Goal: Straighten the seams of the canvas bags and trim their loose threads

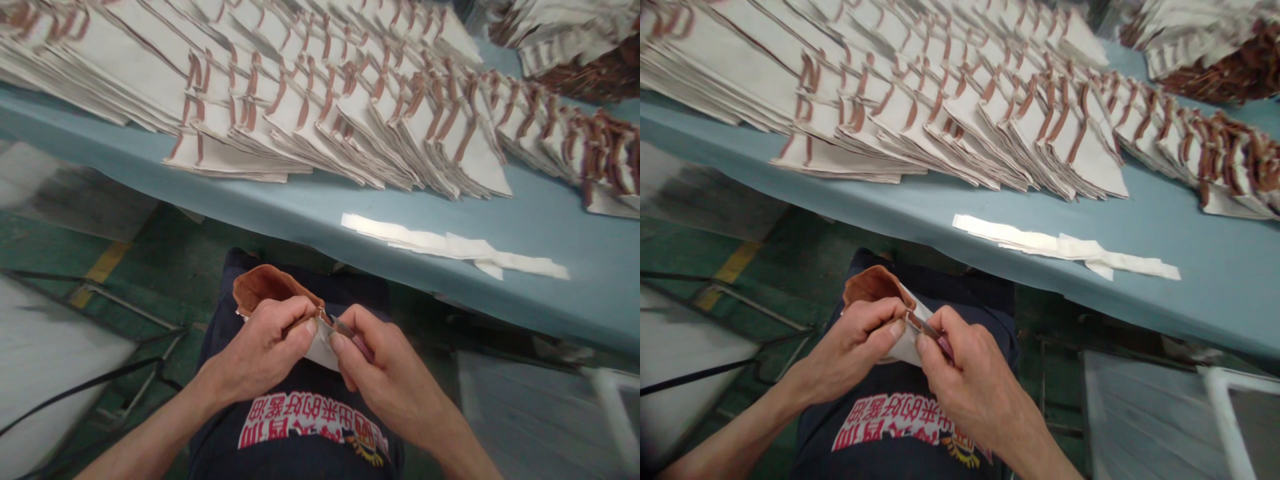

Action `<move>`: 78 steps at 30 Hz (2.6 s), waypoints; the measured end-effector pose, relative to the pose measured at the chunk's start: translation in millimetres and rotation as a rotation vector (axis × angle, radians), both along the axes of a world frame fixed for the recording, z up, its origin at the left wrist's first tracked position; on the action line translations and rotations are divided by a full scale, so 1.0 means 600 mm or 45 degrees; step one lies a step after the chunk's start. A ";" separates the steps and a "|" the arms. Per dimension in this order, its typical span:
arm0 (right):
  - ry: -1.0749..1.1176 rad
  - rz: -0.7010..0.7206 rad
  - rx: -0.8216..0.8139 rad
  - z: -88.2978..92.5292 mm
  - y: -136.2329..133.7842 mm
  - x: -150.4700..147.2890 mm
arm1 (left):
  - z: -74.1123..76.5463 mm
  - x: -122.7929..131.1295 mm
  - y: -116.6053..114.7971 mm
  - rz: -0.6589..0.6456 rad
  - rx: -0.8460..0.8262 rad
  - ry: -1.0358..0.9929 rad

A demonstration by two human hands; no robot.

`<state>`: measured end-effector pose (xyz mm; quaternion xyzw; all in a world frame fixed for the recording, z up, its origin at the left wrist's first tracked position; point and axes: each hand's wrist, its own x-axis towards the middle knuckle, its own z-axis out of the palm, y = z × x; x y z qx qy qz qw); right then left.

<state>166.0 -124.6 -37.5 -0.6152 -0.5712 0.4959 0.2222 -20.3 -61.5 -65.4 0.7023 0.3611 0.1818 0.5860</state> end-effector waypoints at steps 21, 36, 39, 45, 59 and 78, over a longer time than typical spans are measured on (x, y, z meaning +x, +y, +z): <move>-0.019 -0.017 0.051 0.001 0.000 0.001 | 0.007 0.005 0.000 0.008 0.066 0.035; -0.059 -0.050 0.074 -0.004 -0.004 -0.004 | 0.013 0.008 -0.001 0.009 0.145 0.078; -0.063 -0.036 0.095 -0.005 -0.005 -0.004 | 0.012 0.009 -0.002 -0.006 0.183 0.081; -0.069 -0.015 0.147 -0.006 -0.003 -0.003 | 0.006 0.007 -0.008 -0.011 0.210 0.112; 0.331 -0.046 -0.022 -0.028 0.009 0.011 | 0.002 0.005 -0.009 -0.073 0.209 0.093; 0.765 0.050 -0.491 -0.023 0.043 0.032 | 0.017 -0.001 0.011 -0.233 0.082 0.133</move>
